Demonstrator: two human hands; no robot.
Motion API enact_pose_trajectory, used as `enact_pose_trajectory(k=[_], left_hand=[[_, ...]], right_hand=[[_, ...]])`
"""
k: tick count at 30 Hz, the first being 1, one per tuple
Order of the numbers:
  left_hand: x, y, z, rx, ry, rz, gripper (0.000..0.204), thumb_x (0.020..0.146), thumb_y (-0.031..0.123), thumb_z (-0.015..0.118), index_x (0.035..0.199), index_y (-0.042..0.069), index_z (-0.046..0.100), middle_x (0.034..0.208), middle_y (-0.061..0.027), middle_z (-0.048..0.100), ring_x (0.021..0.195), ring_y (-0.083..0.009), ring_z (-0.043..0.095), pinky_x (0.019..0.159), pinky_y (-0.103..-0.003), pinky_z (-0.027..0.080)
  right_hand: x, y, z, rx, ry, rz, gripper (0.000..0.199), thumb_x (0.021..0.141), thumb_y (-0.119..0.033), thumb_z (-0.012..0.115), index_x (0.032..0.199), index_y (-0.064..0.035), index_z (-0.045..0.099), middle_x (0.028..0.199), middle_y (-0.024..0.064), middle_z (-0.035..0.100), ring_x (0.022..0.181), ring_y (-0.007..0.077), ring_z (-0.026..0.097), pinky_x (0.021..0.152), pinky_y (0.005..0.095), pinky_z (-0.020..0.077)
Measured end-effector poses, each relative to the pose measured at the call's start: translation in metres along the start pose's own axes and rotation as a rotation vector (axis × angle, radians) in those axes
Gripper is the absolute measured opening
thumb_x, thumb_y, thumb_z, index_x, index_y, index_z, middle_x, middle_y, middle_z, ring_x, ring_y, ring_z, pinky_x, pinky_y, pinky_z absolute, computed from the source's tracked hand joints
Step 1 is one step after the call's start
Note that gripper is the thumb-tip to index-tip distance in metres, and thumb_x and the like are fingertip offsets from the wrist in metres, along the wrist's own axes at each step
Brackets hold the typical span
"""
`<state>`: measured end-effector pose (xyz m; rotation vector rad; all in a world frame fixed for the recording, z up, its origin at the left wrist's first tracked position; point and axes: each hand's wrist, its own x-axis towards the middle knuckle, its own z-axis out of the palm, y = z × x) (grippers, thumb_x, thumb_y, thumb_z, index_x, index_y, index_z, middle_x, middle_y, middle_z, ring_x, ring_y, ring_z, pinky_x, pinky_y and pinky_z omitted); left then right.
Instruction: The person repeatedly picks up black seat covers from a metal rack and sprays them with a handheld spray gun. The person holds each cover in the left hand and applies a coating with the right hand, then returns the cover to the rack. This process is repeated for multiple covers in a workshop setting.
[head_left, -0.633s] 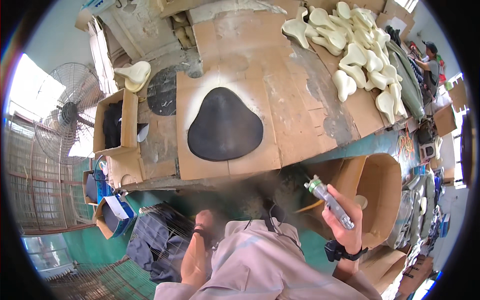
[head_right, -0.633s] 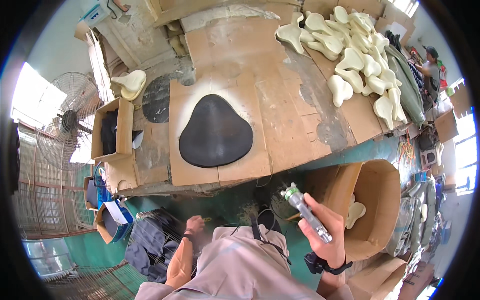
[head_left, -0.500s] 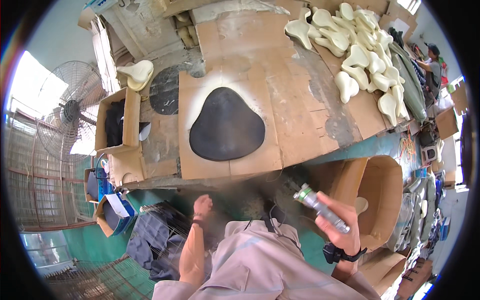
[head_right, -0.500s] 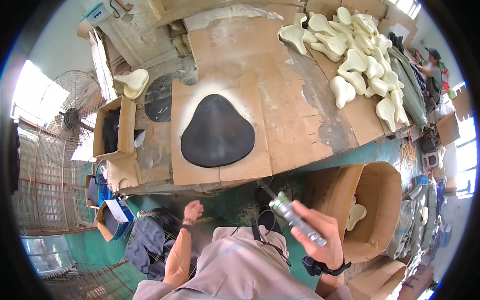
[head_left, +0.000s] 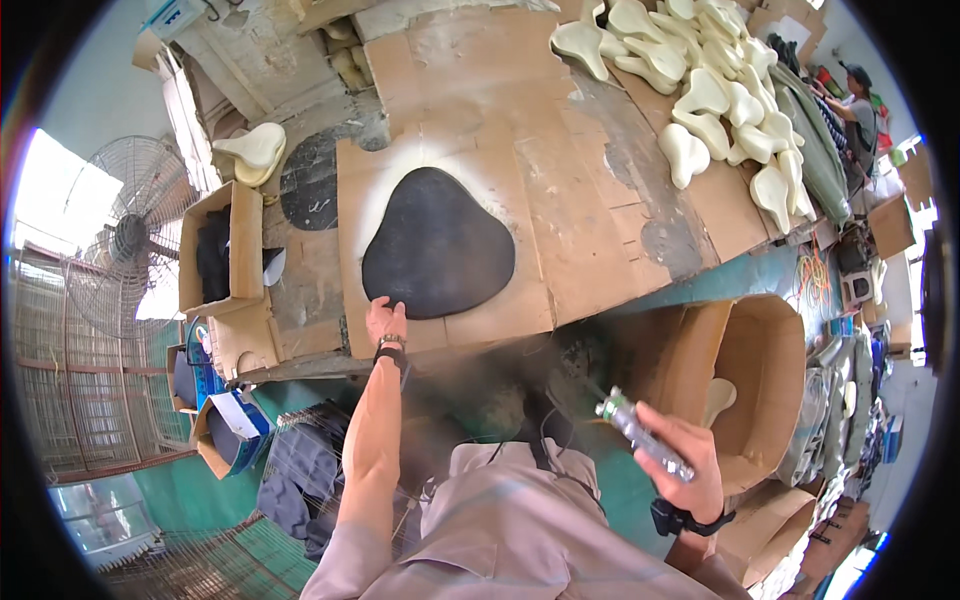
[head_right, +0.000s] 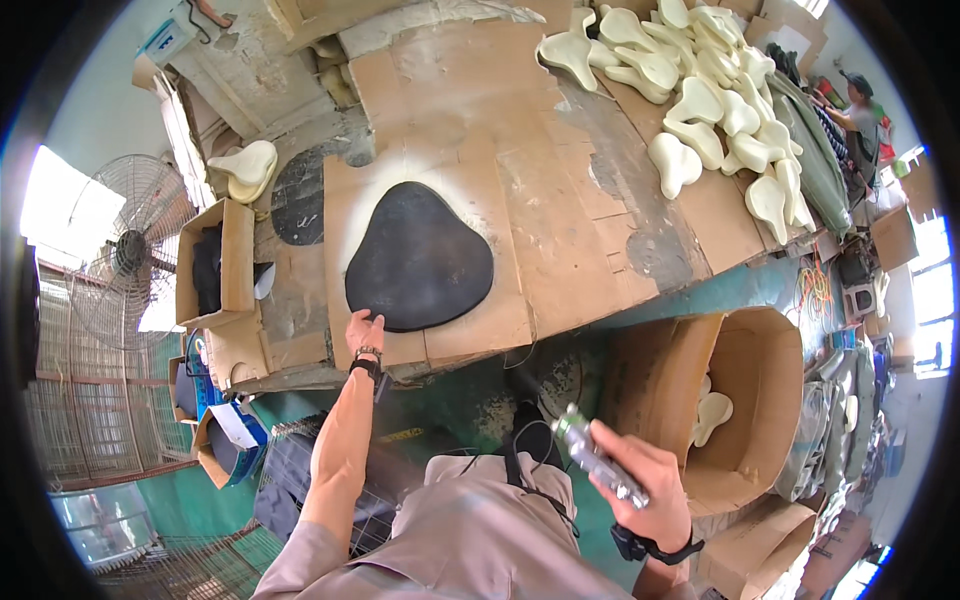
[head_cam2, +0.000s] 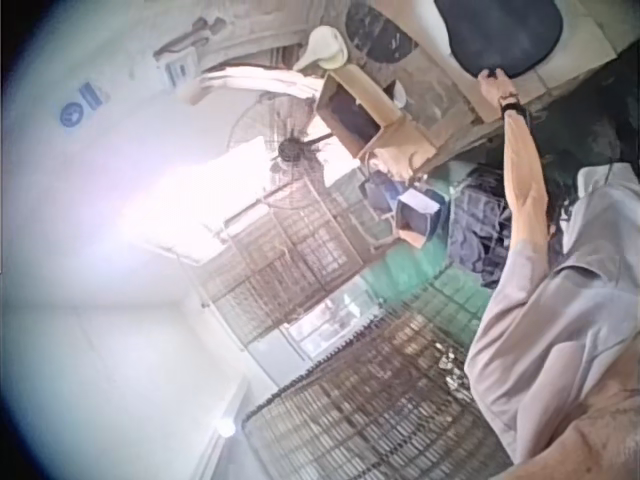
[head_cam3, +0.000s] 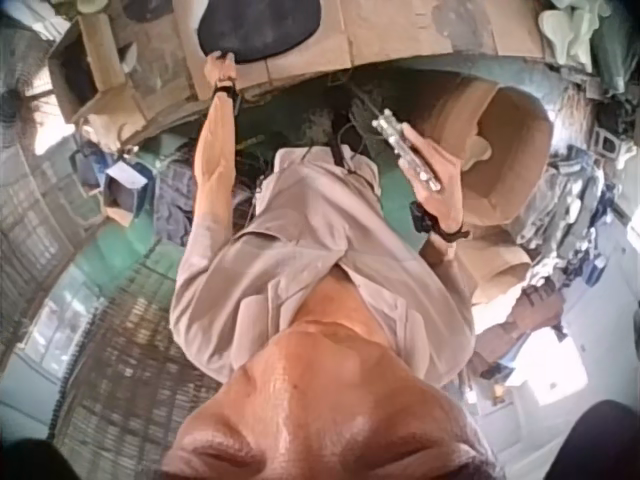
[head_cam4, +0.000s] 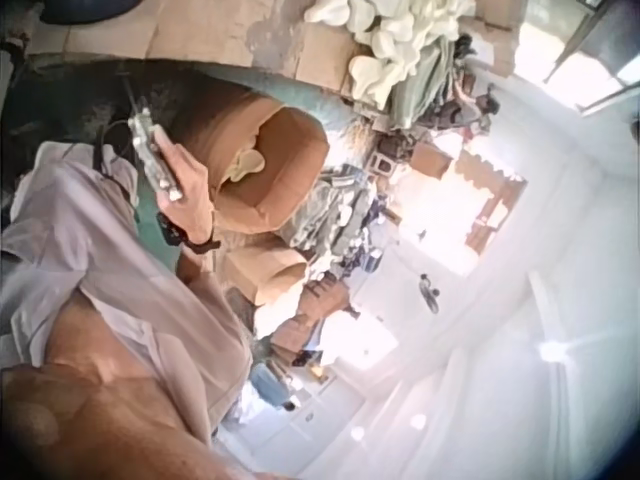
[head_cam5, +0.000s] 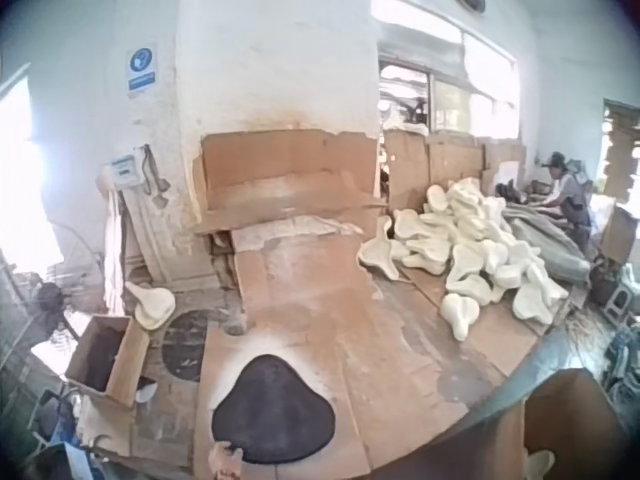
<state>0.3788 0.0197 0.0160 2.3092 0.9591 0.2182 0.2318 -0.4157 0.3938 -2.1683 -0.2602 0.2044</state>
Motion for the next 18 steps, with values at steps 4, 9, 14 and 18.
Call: enact_pose_trajectory(k=[4, 9, 14, 18], left_hand=[[-0.002, 0.023, -0.006, 0.234, 0.01, -0.011, 0.025, 0.074, 0.019, 0.076, 0.098, 0.017, 0.068, 0.106, -0.011, 0.062, 0.098, -0.0309, 0.063, 0.087, -0.044, 0.051], [0.02, 0.014, 0.01, -0.128, 0.118, 0.014, 0.016, 0.074, 0.01, 0.073, 0.089, 0.011, 0.067, 0.086, -0.0086, 0.063, 0.086, -0.0261, 0.062, 0.079, -0.04, 0.053], [0.097, -0.017, 0.034, -1.459, -1.387, -0.457, 0.024, 0.097, 0.026, 0.055, 0.083, 0.007, 0.06, 0.074, -0.0048, 0.059, 0.065, -0.0186, 0.057, 0.057, -0.03, 0.046], [0.11, 0.042, 0.034, -1.758, -0.869, -0.518, 0.013, 0.094, 0.009, 0.056, 0.084, 0.0, 0.057, 0.075, -0.0075, 0.057, 0.06, -0.0125, 0.052, 0.04, -0.022, 0.035]], right_hand=[[-0.01, 0.01, -0.001, 0.052, 0.107, 0.07, 0.054, 0.075, 0.004, 0.072, 0.128, 0.0013, 0.062, 0.087, 0.0165, 0.067, 0.071, 0.026, 0.065, 0.068, 0.0314, 0.0509], [-0.005, 0.028, 0.008, 0.079, 0.138, 0.07, 0.054, 0.077, 0.002, 0.072, 0.13, 0.001, 0.06, 0.09, 0.0155, 0.068, 0.07, 0.0262, 0.063, 0.066, 0.0307, 0.0503], [0.005, 0.049, 0.009, 0.116, 0.218, 0.035, 0.055, 0.076, -0.001, 0.074, 0.129, 0.0002, 0.061, 0.106, 0.0204, 0.07, 0.088, 0.0347, 0.069, 0.08, 0.0367, 0.0547], [0.023, 0.065, 0.017, 0.06, 0.045, -0.01, 0.07, 0.076, -0.008, 0.065, 0.144, -0.0082, 0.048, 0.109, 0.0201, 0.065, 0.097, 0.038, 0.064, 0.083, 0.0411, 0.0526]])
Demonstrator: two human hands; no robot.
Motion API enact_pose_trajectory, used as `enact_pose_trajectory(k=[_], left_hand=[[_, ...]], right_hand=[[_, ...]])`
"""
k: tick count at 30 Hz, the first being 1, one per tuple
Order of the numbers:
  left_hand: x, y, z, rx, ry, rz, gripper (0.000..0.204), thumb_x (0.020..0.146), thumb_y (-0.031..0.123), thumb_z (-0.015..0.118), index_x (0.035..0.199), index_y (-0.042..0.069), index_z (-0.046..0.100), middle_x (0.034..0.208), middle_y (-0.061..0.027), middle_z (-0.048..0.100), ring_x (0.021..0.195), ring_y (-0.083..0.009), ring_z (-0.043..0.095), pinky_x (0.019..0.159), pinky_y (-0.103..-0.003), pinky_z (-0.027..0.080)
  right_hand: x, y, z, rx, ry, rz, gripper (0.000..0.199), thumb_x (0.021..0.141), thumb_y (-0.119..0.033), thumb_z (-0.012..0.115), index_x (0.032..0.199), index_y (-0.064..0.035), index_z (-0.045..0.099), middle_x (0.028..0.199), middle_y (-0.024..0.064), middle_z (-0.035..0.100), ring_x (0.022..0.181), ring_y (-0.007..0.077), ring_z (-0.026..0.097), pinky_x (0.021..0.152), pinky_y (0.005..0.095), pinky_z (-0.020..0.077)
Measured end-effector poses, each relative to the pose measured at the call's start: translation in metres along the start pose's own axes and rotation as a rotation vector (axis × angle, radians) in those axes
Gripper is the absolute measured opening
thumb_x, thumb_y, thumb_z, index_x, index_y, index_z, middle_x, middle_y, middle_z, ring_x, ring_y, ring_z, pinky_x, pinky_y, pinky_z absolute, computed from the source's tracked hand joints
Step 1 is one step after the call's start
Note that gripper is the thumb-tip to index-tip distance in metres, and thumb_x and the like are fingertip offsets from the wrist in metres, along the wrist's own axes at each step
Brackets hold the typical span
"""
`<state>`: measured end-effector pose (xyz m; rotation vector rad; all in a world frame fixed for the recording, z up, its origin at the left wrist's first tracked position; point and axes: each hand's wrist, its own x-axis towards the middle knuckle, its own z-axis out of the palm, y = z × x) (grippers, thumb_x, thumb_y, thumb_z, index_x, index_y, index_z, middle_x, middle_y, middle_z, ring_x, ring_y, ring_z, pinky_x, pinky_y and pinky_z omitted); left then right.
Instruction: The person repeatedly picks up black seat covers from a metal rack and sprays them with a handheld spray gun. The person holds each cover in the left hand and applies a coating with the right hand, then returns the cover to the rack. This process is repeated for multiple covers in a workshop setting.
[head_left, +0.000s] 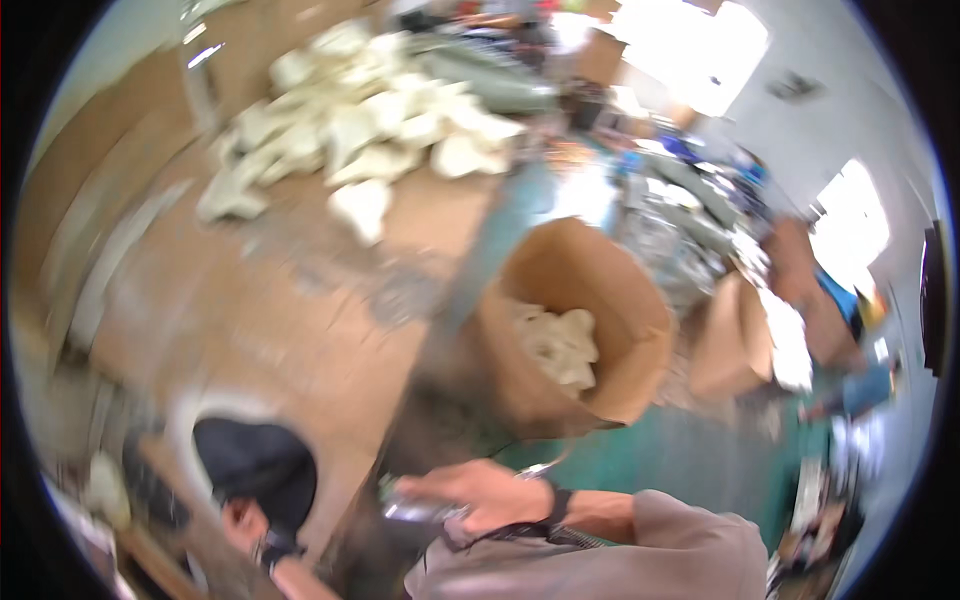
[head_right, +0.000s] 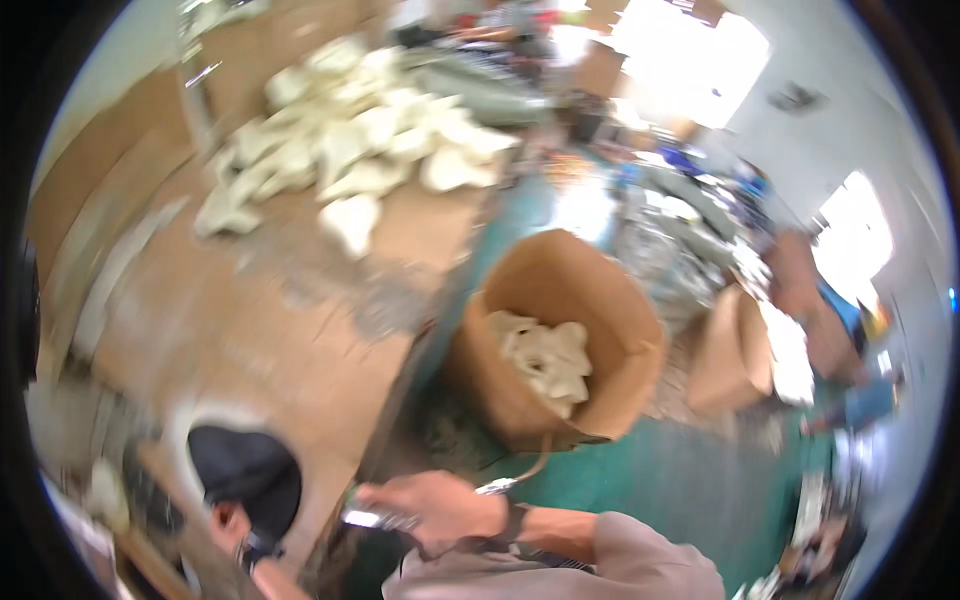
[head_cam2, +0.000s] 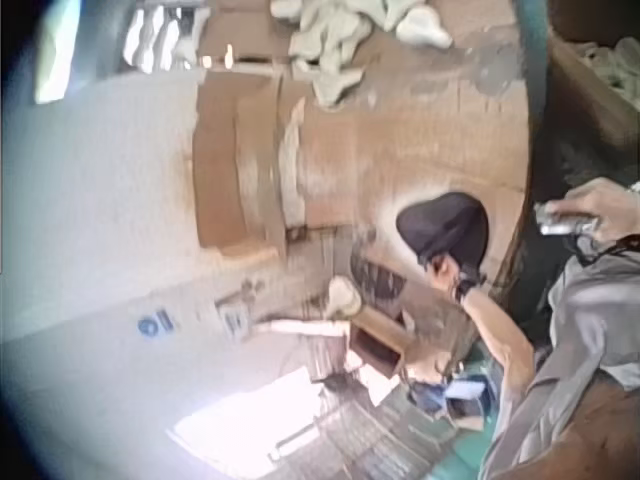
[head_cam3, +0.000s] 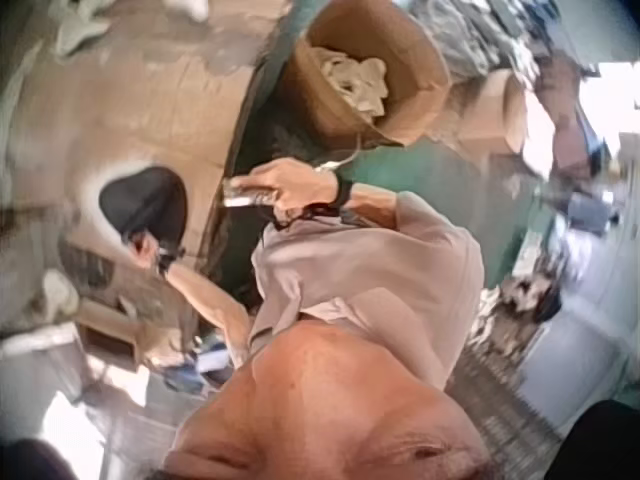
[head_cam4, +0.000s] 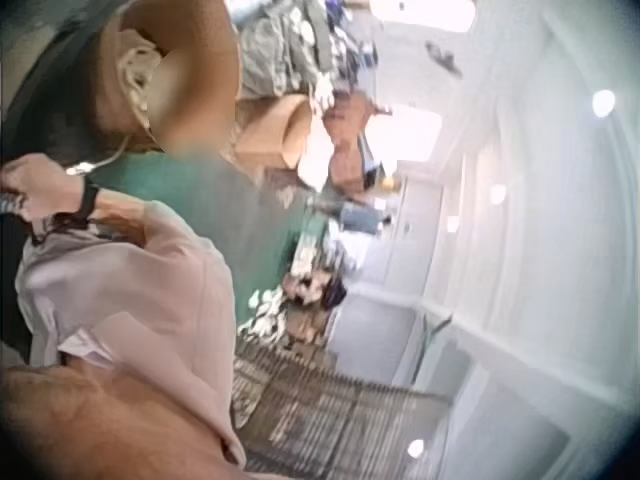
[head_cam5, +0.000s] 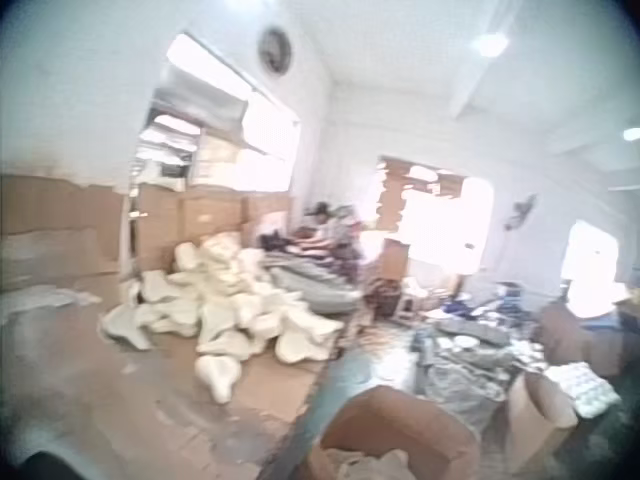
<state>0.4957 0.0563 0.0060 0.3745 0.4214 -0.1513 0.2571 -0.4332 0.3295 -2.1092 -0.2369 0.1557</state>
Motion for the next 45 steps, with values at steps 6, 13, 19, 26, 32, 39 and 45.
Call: enact_pose_trajectory(k=[6, 13, 19, 26, 32, 39, 45], left_hand=[[0.041, 0.049, 0.126, 0.023, -0.059, 0.402, 0.023, 0.082, 0.004, 0.064, 0.103, -0.005, 0.062, 0.092, -0.013, 0.064, 0.081, -0.0246, 0.061, 0.076, -0.036, 0.053], [-0.005, 0.057, 0.207, 0.094, -0.098, 0.503, 0.016, 0.079, 0.004, 0.061, 0.094, -0.002, 0.064, 0.089, -0.0121, 0.065, 0.083, -0.0247, 0.062, 0.078, -0.037, 0.052], [-0.168, 0.135, 0.18, 0.018, -0.059, 0.775, 0.012, 0.076, 0.005, 0.058, 0.085, 0.0, 0.065, 0.086, -0.0114, 0.065, 0.084, -0.0247, 0.063, 0.079, -0.039, 0.052], [-0.326, 0.066, 0.056, -0.286, -0.149, 1.064, 0.026, 0.073, 0.01, 0.053, 0.091, -0.003, 0.066, 0.1, -0.0165, 0.071, 0.097, -0.0307, 0.068, 0.09, -0.045, 0.052], [-0.459, -0.065, -0.02, -0.602, 0.164, 1.196, 0.026, 0.073, 0.012, 0.054, 0.092, -0.003, 0.065, 0.1, -0.0153, 0.072, 0.096, -0.0328, 0.067, 0.095, -0.045, 0.049], [-0.553, -0.13, -0.074, -0.971, 0.73, 1.424, 0.005, 0.07, 0.01, 0.057, 0.072, 0.006, 0.059, 0.08, -0.0074, 0.065, 0.079, -0.0279, 0.064, 0.079, -0.037, 0.051], [-0.634, -0.187, -0.2, -1.04, 0.867, 1.678, 0.009, 0.068, 0.011, 0.058, 0.076, 0.007, 0.058, 0.083, -0.0084, 0.064, 0.08, -0.0287, 0.064, 0.08, -0.041, 0.052]], right_hand=[[0.001, 0.008, 0.021, 0.033, -0.008, -0.022, 0.071, 0.069, 0.004, 0.062, 0.139, 0.0002, 0.048, 0.1, 0.0196, 0.062, 0.093, 0.0404, 0.062, 0.077, 0.0461, 0.0498], [-0.016, 0.015, 0.021, 0.008, -0.033, -0.007, 0.066, 0.072, 0.001, 0.062, 0.137, -0.0021, 0.049, 0.098, 0.0186, 0.062, 0.091, 0.0399, 0.062, 0.076, 0.0466, 0.0497], [0.022, 0.011, 0.039, -0.052, -0.228, -0.061, 0.075, 0.072, -0.008, 0.066, 0.144, -0.0072, 0.046, 0.119, 0.018, 0.064, 0.103, 0.038, 0.064, 0.087, 0.0423, 0.0524], [0.037, -0.001, 0.09, 0.064, -0.381, -0.077, 0.049, 0.08, -0.001, 0.067, 0.128, 0.0053, 0.06, 0.099, 0.0215, 0.068, 0.082, 0.0263, 0.068, 0.076, 0.0318, 0.0526], [0.053, -0.054, 0.079, -0.089, -0.787, -0.118, 0.051, 0.081, 0.004, 0.065, 0.131, 0.0078, 0.057, 0.086, 0.0059, 0.061, 0.075, 0.011, 0.052, 0.069, 0.0258, 0.0464], [0.058, -0.082, 0.135, -0.217, -1.035, -0.182, 0.049, 0.084, -0.001, 0.065, 0.132, 0.0059, 0.058, 0.088, 0.002, 0.061, 0.077, 0.0101, 0.054, 0.071, 0.0258, 0.0467], [0.06, -0.111, 0.201, -0.336, -1.227, -0.232, 0.048, 0.087, -0.007, 0.068, 0.133, 0.0045, 0.058, 0.092, 0.0019, 0.062, 0.079, 0.009, 0.053, 0.071, 0.0254, 0.0468]])
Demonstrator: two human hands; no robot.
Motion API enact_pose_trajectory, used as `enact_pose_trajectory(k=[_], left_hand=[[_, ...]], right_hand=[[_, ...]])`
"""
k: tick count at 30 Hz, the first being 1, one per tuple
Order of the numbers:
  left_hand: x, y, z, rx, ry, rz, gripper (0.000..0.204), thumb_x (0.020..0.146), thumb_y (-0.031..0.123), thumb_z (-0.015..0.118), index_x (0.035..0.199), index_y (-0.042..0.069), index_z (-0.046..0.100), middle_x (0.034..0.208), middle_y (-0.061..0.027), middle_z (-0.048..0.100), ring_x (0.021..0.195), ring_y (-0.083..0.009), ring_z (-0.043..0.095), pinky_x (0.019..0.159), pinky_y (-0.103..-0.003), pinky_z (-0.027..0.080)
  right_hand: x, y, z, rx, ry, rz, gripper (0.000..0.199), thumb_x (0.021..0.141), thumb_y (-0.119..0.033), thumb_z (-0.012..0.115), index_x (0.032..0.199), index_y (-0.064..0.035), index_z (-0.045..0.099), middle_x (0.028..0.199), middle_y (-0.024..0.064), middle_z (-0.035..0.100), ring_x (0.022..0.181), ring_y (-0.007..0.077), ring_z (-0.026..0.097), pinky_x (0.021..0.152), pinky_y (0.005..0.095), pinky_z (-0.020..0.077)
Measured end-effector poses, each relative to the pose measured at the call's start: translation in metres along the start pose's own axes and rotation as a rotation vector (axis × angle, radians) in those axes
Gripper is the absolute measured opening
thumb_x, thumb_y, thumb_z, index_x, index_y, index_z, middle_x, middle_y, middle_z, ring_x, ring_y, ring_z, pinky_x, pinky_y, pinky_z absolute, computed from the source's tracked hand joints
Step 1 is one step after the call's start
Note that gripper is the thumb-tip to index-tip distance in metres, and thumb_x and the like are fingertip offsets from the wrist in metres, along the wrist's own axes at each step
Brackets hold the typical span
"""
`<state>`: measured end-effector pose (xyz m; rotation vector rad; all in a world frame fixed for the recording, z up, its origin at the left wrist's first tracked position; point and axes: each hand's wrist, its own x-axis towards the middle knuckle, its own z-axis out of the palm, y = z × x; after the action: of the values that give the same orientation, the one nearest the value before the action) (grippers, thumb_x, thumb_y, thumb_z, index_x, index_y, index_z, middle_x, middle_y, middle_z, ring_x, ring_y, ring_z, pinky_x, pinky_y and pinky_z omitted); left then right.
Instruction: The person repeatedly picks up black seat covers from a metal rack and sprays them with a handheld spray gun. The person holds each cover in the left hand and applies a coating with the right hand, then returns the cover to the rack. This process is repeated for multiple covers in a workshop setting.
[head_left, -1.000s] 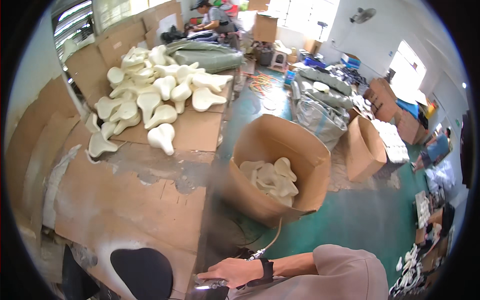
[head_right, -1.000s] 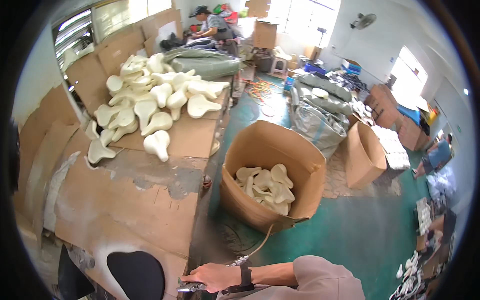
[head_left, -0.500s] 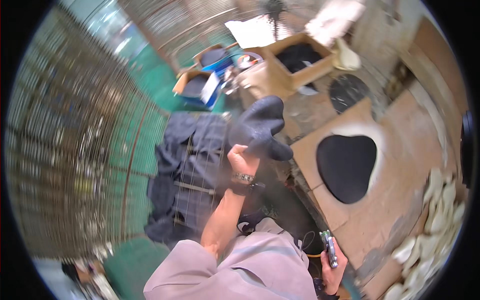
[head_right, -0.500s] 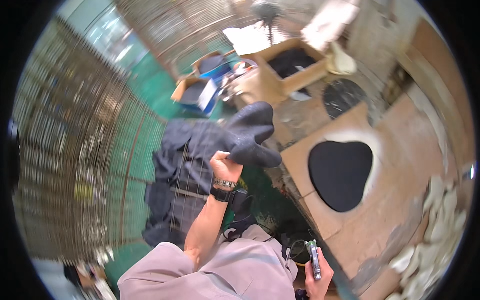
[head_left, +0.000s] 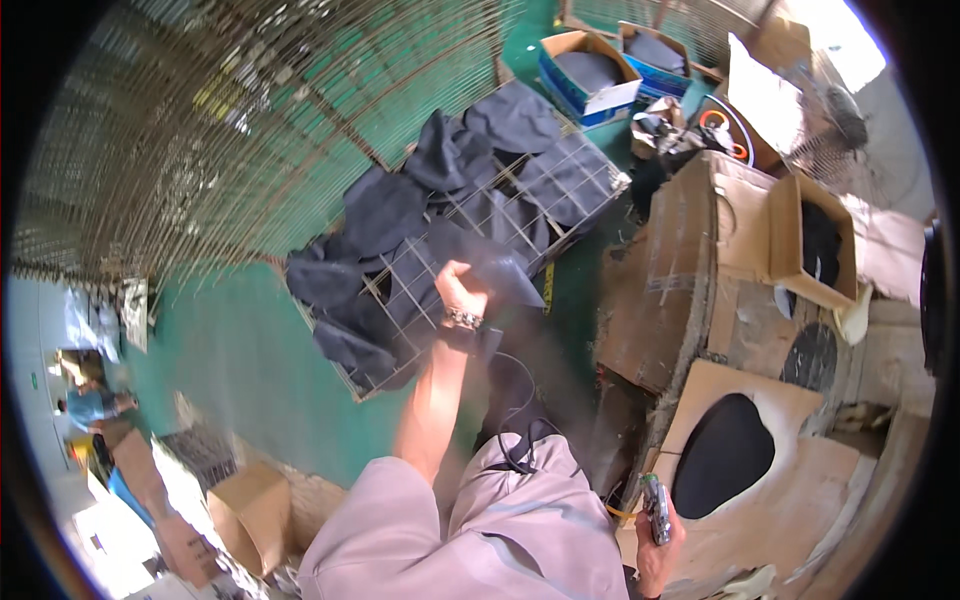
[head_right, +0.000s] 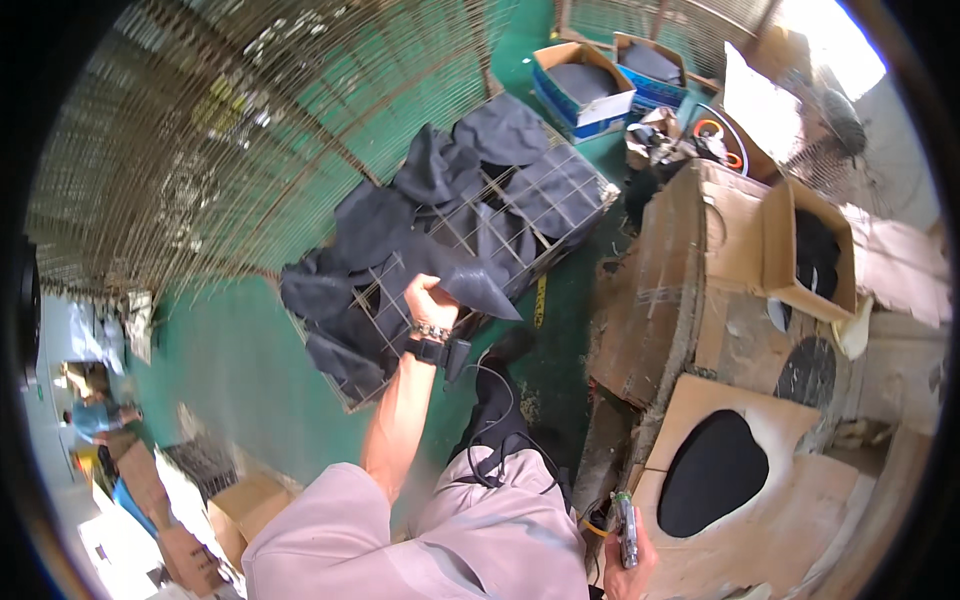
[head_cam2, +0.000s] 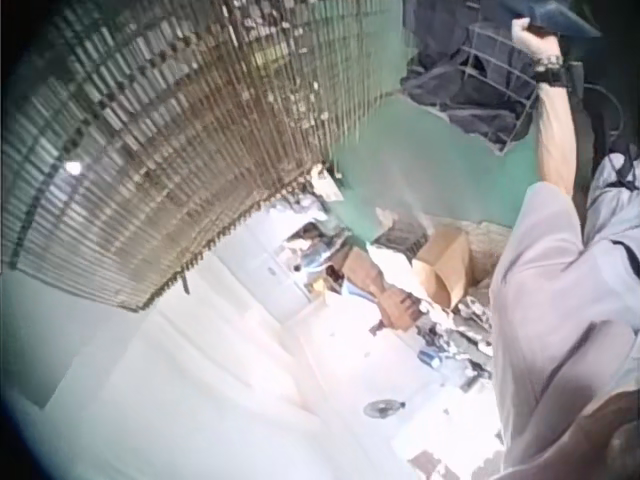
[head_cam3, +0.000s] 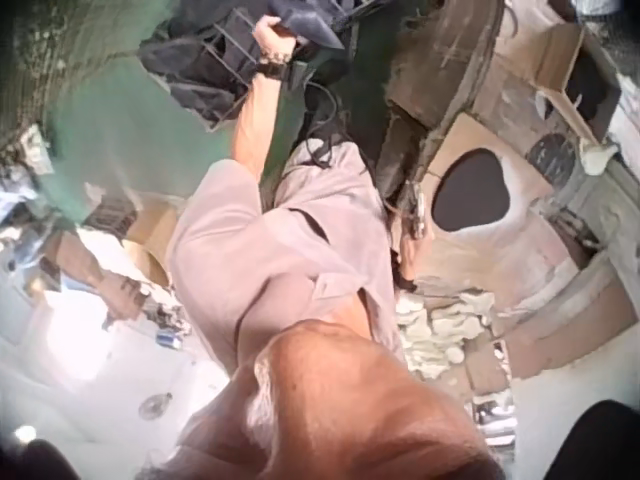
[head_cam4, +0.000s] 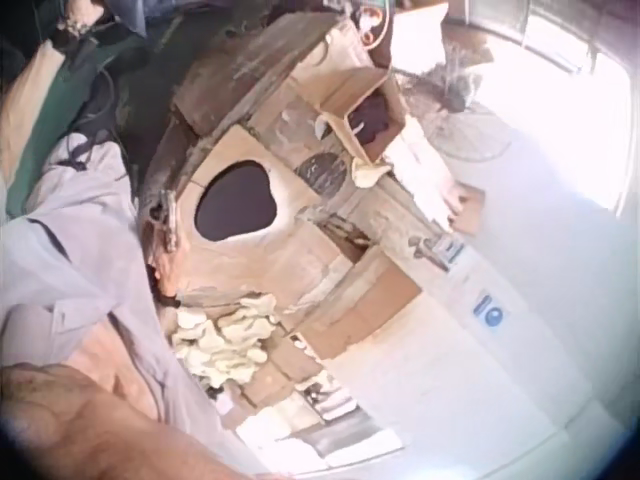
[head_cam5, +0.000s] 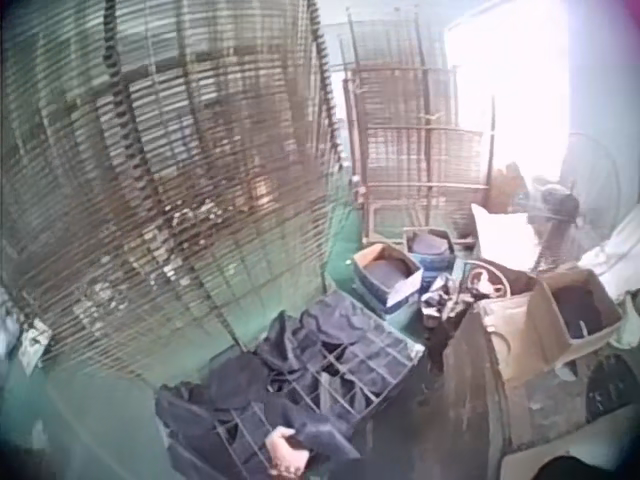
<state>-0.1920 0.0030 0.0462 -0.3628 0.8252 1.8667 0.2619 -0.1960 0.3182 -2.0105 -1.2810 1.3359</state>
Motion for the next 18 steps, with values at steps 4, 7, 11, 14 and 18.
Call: enact_pose_trajectory(k=[4, 7, 11, 14, 18], left_hand=[[0.013, 0.044, -0.049, -0.05, 0.039, 0.175, 0.008, 0.068, 0.01, 0.057, 0.075, 0.005, 0.06, 0.089, -0.0113, 0.067, 0.088, -0.032, 0.065, 0.085, -0.045, 0.051], [0.019, 0.06, -0.112, -0.134, 0.184, 0.312, 0.012, 0.066, 0.001, 0.055, 0.057, 0.009, 0.053, 0.082, -0.007, 0.064, 0.088, -0.027, 0.063, 0.086, -0.044, 0.053], [0.025, 0.053, -0.214, -0.038, 0.377, 0.524, 0.047, 0.065, -0.002, 0.055, 0.111, 0.007, 0.062, 0.102, -0.0117, 0.062, 0.091, -0.0316, 0.062, 0.09, -0.055, 0.051], [0.035, 0.036, -0.274, 0.243, 0.96, 0.378, 0.075, 0.072, -0.003, 0.059, 0.141, 0.017, 0.04, 0.115, -0.0153, 0.054, 0.092, -0.0319, 0.061, 0.079, -0.055, 0.057], [0.053, 0.012, -0.335, 0.685, 1.145, 0.36, 0.069, 0.071, -0.006, 0.066, 0.133, 0.018, 0.046, 0.1, -0.0114, 0.057, 0.076, -0.0248, 0.063, 0.068, -0.041, 0.059]], right_hand=[[0.039, -0.028, 0.024, -0.116, -0.099, -0.001, 0.049, 0.087, -0.008, 0.068, 0.133, 0.0045, 0.057, 0.093, 0.0011, 0.062, 0.08, 0.0084, 0.052, 0.071, 0.0249, 0.0467], [0.064, -0.037, 0.039, -0.197, -0.163, 0.004, 0.049, 0.088, -0.009, 0.067, 0.134, 0.0039, 0.057, 0.092, -0.0001, 0.062, 0.08, 0.0079, 0.052, 0.071, 0.0238, 0.0459], [0.092, -0.065, 0.07, -0.274, -0.23, 0.128, 0.046, 0.088, -0.009, 0.066, 0.132, 0.0031, 0.058, 0.088, -0.0009, 0.06, 0.077, 0.0071, 0.05, 0.068, 0.0236, 0.0442], [0.109, -0.07, 0.087, -0.355, -0.262, 0.183, 0.044, 0.088, -0.009, 0.067, 0.13, 0.0031, 0.059, 0.084, -0.0017, 0.057, 0.073, 0.0067, 0.046, 0.065, 0.0241, 0.0423], [0.118, -0.045, 0.087, -0.402, -0.236, 0.167, 0.046, 0.089, -0.009, 0.067, 0.132, 0.0034, 0.057, 0.087, -0.0016, 0.058, 0.075, 0.0072, 0.047, 0.067, 0.0236, 0.043]])
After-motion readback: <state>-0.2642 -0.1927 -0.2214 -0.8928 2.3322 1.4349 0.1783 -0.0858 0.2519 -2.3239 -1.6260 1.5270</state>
